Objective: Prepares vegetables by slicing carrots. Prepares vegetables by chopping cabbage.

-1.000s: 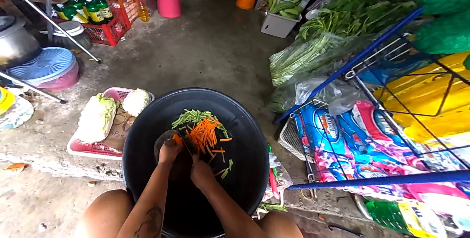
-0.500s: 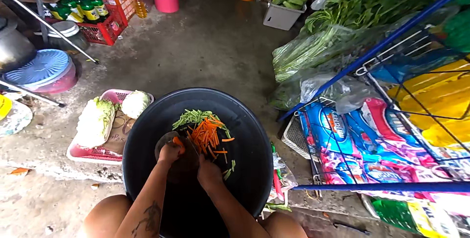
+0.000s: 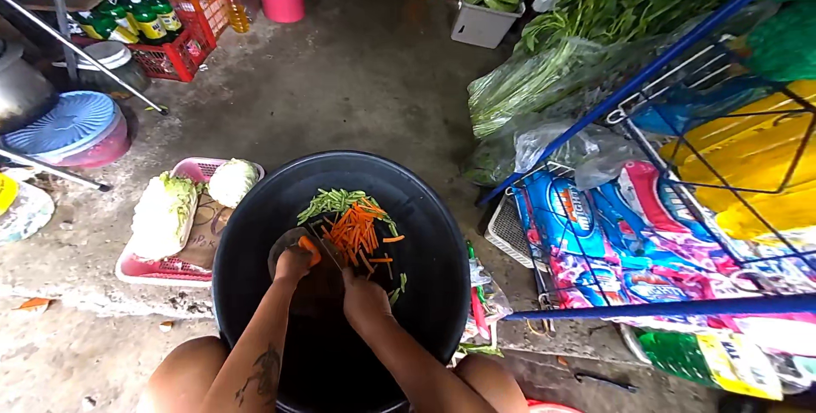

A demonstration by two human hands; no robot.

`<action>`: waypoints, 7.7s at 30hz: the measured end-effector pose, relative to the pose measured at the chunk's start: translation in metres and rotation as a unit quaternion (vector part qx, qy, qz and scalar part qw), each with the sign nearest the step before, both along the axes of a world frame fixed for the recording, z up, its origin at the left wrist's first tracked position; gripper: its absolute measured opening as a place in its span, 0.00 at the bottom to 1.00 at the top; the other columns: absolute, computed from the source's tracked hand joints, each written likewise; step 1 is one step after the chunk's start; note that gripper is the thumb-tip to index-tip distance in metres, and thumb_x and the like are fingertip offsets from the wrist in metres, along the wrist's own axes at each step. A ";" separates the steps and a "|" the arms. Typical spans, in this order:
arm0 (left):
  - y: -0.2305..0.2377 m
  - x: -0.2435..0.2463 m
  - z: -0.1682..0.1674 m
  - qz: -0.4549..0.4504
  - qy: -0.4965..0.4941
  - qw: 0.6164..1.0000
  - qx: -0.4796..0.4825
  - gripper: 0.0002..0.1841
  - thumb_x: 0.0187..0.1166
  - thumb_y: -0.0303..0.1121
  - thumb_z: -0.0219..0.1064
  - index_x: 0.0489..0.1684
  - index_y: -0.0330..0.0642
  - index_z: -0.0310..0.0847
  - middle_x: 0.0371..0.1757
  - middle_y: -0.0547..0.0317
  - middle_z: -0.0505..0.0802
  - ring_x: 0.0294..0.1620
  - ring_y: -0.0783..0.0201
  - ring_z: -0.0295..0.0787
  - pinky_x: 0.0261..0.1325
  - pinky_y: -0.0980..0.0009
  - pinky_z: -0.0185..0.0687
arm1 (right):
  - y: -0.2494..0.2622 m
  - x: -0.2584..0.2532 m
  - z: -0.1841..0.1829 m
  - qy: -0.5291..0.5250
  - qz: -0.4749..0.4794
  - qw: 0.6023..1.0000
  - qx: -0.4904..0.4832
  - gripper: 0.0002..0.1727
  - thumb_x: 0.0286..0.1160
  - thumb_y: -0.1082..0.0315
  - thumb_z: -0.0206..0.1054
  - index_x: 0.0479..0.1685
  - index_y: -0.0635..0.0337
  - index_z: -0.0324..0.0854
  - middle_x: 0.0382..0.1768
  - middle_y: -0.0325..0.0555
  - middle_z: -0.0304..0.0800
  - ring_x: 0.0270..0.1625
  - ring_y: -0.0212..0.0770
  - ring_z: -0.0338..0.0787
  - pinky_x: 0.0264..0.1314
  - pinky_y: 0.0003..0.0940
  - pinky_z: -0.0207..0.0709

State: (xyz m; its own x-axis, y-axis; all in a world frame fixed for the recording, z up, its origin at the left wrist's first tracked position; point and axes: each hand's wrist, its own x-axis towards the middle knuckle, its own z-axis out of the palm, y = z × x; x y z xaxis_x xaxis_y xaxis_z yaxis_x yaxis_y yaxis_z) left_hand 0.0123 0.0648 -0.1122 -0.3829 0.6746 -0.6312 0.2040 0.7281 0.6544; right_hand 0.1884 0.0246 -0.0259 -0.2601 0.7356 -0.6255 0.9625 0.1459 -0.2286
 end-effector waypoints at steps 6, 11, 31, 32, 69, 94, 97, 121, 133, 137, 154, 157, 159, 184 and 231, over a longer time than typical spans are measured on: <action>0.004 -0.002 0.007 -0.025 0.022 0.999 -0.026 0.19 0.85 0.42 0.67 0.63 0.36 0.84 0.52 0.44 0.93 0.48 0.55 0.93 0.56 0.57 0.89 | 0.003 -0.002 -0.028 0.063 -0.040 0.996 -0.054 0.26 0.98 0.53 0.41 0.88 0.48 0.60 0.65 0.60 0.88 0.69 0.62 0.89 0.68 0.62 0.82; 0.004 -0.003 0.005 -0.002 -0.002 1.000 -0.012 0.21 0.85 0.42 0.69 0.67 0.35 0.82 0.56 0.42 0.92 0.50 0.54 0.94 0.58 0.57 0.90 | -0.002 0.004 -0.028 0.081 -0.045 0.994 -0.062 0.27 0.98 0.54 0.42 0.91 0.49 0.58 0.66 0.60 0.88 0.69 0.62 0.89 0.69 0.63 0.81; 0.011 -0.003 0.005 -0.070 0.068 0.994 -0.040 0.21 0.81 0.43 0.70 0.63 0.36 0.84 0.55 0.40 0.92 0.52 0.48 0.93 0.60 0.49 0.87 | 0.004 0.003 -0.031 0.085 -0.025 0.993 -0.083 0.28 0.98 0.54 0.41 0.90 0.55 0.55 0.68 0.64 0.86 0.72 0.62 0.86 0.73 0.61 0.79; 0.011 -0.002 0.006 -0.070 0.068 0.994 -0.041 0.22 0.82 0.44 0.70 0.63 0.36 0.84 0.55 0.41 0.92 0.52 0.48 0.93 0.60 0.49 0.87 | 0.007 0.003 -0.032 0.088 -0.024 0.992 -0.082 0.28 0.98 0.54 0.41 0.89 0.55 0.56 0.67 0.64 0.86 0.72 0.61 0.87 0.72 0.60 0.79; 0.006 0.007 0.003 0.011 0.031 0.999 -0.013 0.20 0.85 0.41 0.69 0.67 0.36 0.83 0.57 0.43 0.92 0.48 0.57 0.93 0.56 0.60 0.89 | 0.028 -0.030 -0.072 0.219 -0.102 0.967 -0.078 0.27 0.93 0.65 0.51 0.89 0.55 0.58 0.68 0.62 0.86 0.71 0.60 0.87 0.71 0.60 0.80; 0.007 0.007 0.014 0.036 -0.003 0.999 -0.023 0.19 0.86 0.33 0.67 0.70 0.34 0.78 0.58 0.43 0.89 0.45 0.61 0.91 0.50 0.68 0.89 | 0.001 -0.006 -0.054 0.193 -0.091 0.974 -0.075 0.24 0.97 0.59 0.44 0.86 0.54 0.61 0.63 0.61 0.88 0.67 0.61 0.90 0.67 0.60 0.82; 0.008 0.006 0.012 0.027 0.003 0.999 -0.022 0.18 0.86 0.34 0.67 0.69 0.34 0.78 0.57 0.43 0.90 0.44 0.61 0.91 0.50 0.67 0.89 | -0.004 -0.001 -0.042 0.177 -0.091 0.977 -0.082 0.24 0.98 0.57 0.43 0.87 0.52 0.60 0.63 0.61 0.89 0.68 0.62 0.90 0.67 0.61 0.82; 0.007 0.000 0.009 0.002 -0.001 1.000 -0.009 0.18 0.85 0.33 0.67 0.69 0.34 0.81 0.59 0.42 0.91 0.50 0.56 0.92 0.57 0.60 0.89 | 0.033 -0.046 -0.077 0.221 -0.089 0.968 -0.084 0.28 0.93 0.65 0.51 0.90 0.58 0.57 0.68 0.63 0.85 0.72 0.60 0.87 0.74 0.58 0.79; 0.007 0.001 0.006 -0.006 -0.001 1.000 -0.017 0.19 0.87 0.36 0.66 0.69 0.34 0.80 0.60 0.42 0.91 0.53 0.56 0.93 0.60 0.60 0.88 | 0.001 -0.018 -0.070 0.183 -0.096 0.970 -0.129 0.26 0.95 0.61 0.48 0.89 0.55 0.56 0.63 0.63 0.87 0.67 0.61 0.90 0.68 0.60 0.82; 0.007 0.002 0.004 -0.005 0.002 1.000 -0.010 0.18 0.87 0.35 0.66 0.68 0.34 0.81 0.59 0.42 0.91 0.52 0.57 0.93 0.59 0.61 0.88 | -0.002 -0.021 -0.085 0.194 -0.106 0.970 -0.099 0.27 0.94 0.63 0.50 0.89 0.55 0.57 0.63 0.63 0.88 0.66 0.61 0.90 0.67 0.59 0.83; 0.004 0.001 0.011 -0.003 0.004 1.000 -0.008 0.18 0.89 0.37 0.64 0.69 0.34 0.79 0.53 0.47 0.91 0.41 0.65 0.90 0.49 0.69 0.87 | -0.006 -0.027 -0.080 0.193 -0.113 0.970 -0.094 0.31 0.89 0.69 0.52 0.91 0.55 0.54 0.68 0.65 0.85 0.71 0.64 0.87 0.70 0.63 0.80; -0.001 0.001 0.017 0.039 -0.034 0.999 0.000 0.19 0.88 0.36 0.66 0.71 0.35 0.78 0.58 0.43 0.90 0.46 0.62 0.91 0.51 0.67 0.88 | -0.006 -0.026 -0.081 0.207 -0.101 0.970 -0.076 0.27 0.95 0.62 0.48 0.90 0.55 0.56 0.65 0.64 0.87 0.69 0.63 0.88 0.70 0.62 0.81; -0.002 -0.001 0.021 0.054 -0.075 0.996 -0.001 0.20 0.88 0.32 0.65 0.75 0.33 0.74 0.65 0.40 0.86 0.53 0.58 0.90 0.57 0.66 0.87 | -0.009 -0.027 -0.075 0.196 -0.089 0.975 -0.064 0.28 0.92 0.67 0.49 0.90 0.54 0.56 0.64 0.64 0.88 0.67 0.63 0.89 0.67 0.62 0.82; 0.001 -0.003 0.016 0.015 -0.059 0.998 -0.005 0.18 0.88 0.29 0.61 0.73 0.33 0.76 0.65 0.41 0.87 0.56 0.57 0.90 0.60 0.64 0.86 | -0.013 -0.016 -0.018 0.119 -0.088 0.984 -0.098 0.28 0.96 0.60 0.45 0.92 0.49 0.50 0.65 0.60 0.88 0.68 0.60 0.90 0.67 0.60 0.83; 0.005 -0.021 0.015 -0.181 0.141 0.973 -0.027 0.21 0.86 0.44 0.64 0.65 0.35 0.85 0.67 0.38 0.89 0.72 0.43 0.84 0.78 0.42 0.73 | 0.006 -0.057 -0.040 0.101 -0.092 0.987 -0.083 0.28 0.95 0.64 0.45 0.93 0.50 0.50 0.65 0.59 0.88 0.68 0.58 0.90 0.67 0.57 0.84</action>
